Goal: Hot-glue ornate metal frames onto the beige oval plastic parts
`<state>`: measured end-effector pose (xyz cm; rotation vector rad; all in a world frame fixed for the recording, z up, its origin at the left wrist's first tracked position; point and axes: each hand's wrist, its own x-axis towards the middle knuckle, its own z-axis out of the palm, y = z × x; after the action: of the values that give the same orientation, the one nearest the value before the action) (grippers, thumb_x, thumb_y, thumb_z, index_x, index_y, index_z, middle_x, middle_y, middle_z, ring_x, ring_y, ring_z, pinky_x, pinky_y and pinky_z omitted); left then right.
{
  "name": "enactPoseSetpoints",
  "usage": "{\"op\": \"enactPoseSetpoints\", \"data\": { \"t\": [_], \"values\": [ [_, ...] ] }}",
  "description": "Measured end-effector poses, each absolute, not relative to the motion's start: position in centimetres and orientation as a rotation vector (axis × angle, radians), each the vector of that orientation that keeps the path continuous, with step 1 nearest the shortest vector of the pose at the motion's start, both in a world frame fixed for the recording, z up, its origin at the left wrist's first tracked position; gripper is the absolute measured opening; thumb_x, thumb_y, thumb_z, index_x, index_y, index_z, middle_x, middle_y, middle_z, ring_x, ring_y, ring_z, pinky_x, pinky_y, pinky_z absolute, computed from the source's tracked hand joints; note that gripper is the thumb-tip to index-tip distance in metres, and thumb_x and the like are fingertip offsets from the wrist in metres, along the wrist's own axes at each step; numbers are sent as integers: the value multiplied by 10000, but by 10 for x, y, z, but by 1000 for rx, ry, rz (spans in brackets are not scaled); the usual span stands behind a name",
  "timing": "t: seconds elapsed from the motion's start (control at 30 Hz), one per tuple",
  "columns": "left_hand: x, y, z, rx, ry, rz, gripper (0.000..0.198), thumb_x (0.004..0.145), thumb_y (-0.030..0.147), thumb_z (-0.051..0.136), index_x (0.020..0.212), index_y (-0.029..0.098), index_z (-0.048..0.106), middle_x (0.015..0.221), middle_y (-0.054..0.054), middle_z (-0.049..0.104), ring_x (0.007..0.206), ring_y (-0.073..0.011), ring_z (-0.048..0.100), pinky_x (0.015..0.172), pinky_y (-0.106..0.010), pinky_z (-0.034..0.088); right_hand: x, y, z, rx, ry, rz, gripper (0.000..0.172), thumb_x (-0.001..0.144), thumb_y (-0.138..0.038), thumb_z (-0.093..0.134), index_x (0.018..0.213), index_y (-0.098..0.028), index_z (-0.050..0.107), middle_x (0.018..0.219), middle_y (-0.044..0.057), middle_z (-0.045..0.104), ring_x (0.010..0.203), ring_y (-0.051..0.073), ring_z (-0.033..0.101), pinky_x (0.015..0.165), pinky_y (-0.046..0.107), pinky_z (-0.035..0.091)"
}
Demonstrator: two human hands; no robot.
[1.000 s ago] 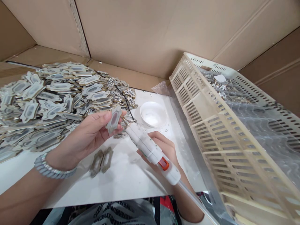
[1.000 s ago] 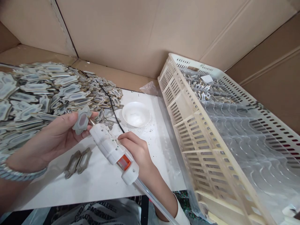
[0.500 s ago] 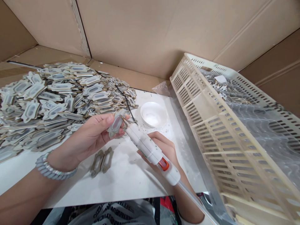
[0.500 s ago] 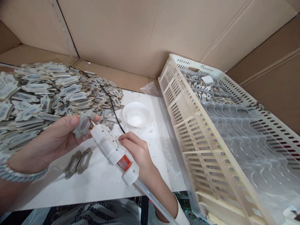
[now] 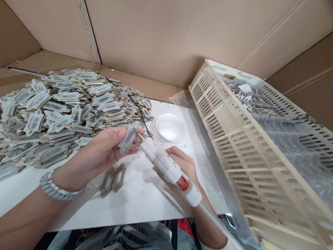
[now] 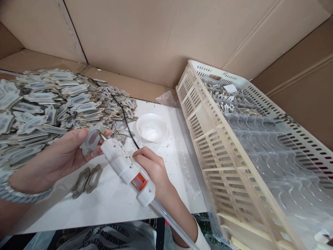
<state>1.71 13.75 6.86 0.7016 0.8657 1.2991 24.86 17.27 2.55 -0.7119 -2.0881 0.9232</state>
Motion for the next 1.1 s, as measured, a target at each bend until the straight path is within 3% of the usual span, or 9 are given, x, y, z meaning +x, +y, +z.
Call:
{"op": "enactPoseSetpoints", "data": {
  "t": [0.3,1.1],
  "values": [
    [18,139,70,705,868,1286,374,685,478,911,887,182,803,817,5,761,747,-77,719,681,-76,584,249,171,27,-750,-2098,922,269,783,13,675,695,-212,558,850,-27,613,600,90,538,576,208,454],
    [16,137,68,694,903,1276,401,667,512,912,878,191,796,823,5,761,719,-74,701,682,-92,586,249,172,34,-721,-2080,914,237,788,1,664,746,-219,587,839,-23,608,659,116,593,587,218,459]
  ]
}}
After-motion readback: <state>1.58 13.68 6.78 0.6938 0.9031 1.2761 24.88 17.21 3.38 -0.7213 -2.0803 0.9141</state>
